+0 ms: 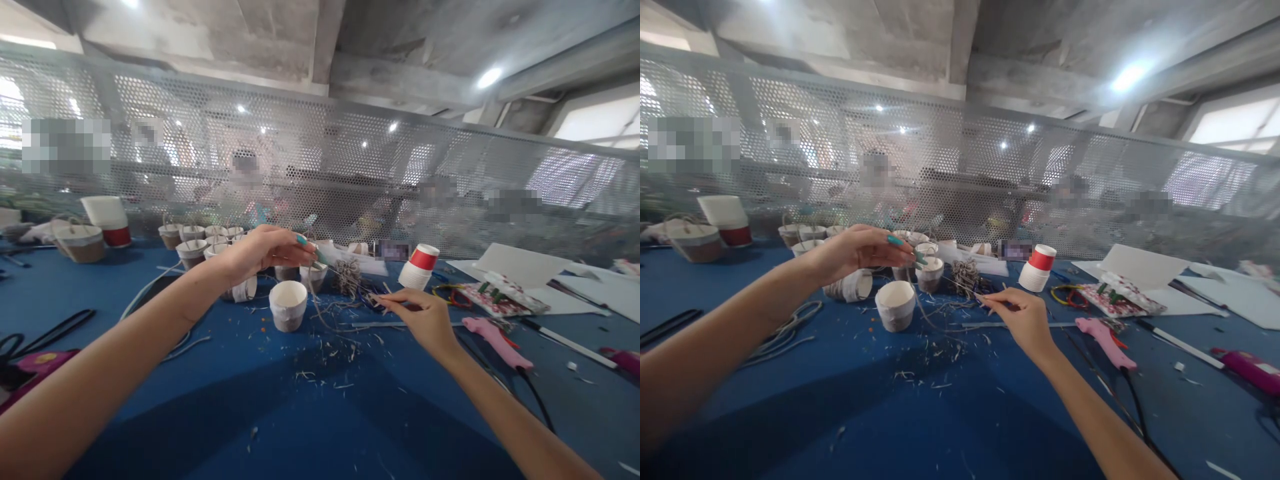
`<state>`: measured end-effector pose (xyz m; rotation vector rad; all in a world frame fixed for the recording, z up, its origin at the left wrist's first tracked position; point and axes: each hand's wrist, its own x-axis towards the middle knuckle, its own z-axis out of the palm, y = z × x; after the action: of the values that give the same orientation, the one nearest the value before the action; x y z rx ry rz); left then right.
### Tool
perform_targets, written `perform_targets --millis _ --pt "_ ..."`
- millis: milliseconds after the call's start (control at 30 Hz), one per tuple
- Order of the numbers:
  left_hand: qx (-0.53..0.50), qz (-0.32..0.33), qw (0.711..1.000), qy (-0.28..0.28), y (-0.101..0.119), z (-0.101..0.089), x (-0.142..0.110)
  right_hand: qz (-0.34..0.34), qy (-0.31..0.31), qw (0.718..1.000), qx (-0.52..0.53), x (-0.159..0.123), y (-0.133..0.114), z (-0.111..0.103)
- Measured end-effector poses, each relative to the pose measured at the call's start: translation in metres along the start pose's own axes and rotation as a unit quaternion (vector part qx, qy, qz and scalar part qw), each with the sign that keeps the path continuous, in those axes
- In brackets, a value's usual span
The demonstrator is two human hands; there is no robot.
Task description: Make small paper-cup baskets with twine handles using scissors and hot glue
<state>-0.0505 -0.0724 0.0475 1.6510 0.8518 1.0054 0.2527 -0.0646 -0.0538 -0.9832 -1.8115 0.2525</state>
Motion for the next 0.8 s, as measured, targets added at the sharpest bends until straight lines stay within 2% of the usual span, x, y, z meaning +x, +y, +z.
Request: perform_targets --millis 233,600,800 --pt "0.024 -0.038 0.998 0.042 0.0058 0.0068 -0.0003 -0.003 0.021 0.999 -0.025 -0.0010 0.0043 0.0002" --pt "0.019 -0.040 0.998 0.050 0.0062 0.0093 0.0004 -0.019 0.022 0.999 -0.030 -0.0012 0.0051 -0.0003" --pt "0.066 -0.046 0.995 0.056 0.0060 0.0092 -0.0002 -0.025 0.029 0.999 -0.037 -0.0003 0.0045 -0.0007"
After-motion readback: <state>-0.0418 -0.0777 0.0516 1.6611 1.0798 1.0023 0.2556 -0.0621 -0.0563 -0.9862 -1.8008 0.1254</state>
